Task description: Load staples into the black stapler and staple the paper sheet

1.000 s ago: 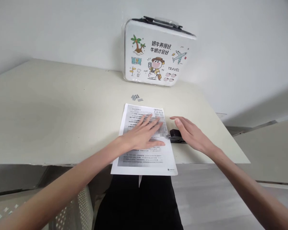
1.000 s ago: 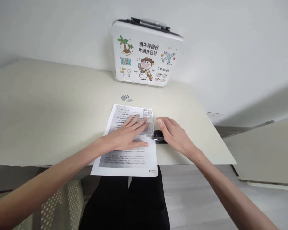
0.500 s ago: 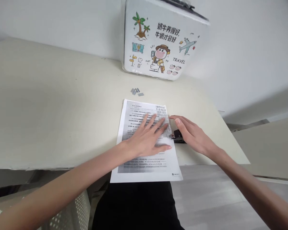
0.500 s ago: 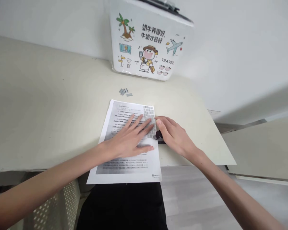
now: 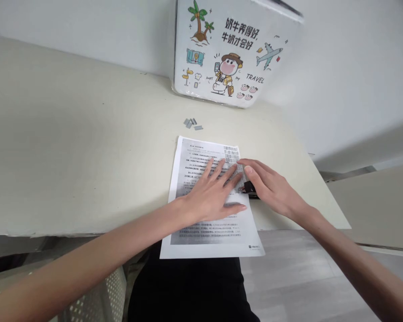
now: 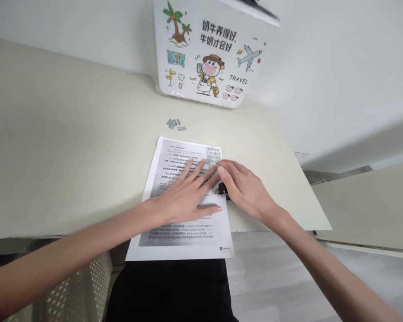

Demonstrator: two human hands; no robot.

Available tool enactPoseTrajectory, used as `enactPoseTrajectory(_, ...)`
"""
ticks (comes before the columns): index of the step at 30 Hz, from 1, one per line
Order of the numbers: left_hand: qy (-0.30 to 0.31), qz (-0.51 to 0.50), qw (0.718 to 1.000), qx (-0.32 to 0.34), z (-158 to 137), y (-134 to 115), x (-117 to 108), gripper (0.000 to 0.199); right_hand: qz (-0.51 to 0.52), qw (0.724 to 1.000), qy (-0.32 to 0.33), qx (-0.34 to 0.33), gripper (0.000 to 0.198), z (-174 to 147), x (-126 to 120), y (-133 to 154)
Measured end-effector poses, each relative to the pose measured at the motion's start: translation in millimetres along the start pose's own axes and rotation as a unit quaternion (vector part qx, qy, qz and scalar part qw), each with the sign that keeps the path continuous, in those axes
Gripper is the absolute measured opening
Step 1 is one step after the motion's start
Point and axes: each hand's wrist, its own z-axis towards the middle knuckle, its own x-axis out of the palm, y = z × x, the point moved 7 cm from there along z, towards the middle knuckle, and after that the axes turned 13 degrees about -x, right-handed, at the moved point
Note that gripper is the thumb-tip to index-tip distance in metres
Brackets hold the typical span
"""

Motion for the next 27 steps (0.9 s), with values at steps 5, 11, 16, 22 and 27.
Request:
enactPoseTrajectory(5,-0.007,-0.009,1.000,0.001,0.7,-2.7,0.9,0.094,-0.016,1.000,0.008,0.000,0.051,0.3,0.8,1.8)
enactPoseTrajectory(11,-0.018,-0.009,1.000,-0.004,2.8,-6.5,2.7,0.093,-0.025,1.000,0.016,0.009,0.051,1.3,1.0,3.8)
enactPoseTrajectory(16,-0.034,-0.008,0.999,-0.004,2.7,-8.1,3.8,0.088,-0.044,0.999,0.022,0.011,0.048,1.8,2.1,5.4)
enactPoseTrajectory(22,-0.045,-0.011,0.999,-0.008,2.0,-7.3,5.0,0.086,-0.073,0.997,0.017,-0.002,0.047,2.3,5.3,4.2)
enactPoseTrajectory(27,-0.050,-0.019,0.999,-0.007,1.5,-6.9,5.5,0.085,-0.112,0.993,0.019,-0.013,0.047,2.4,10.4,1.8)
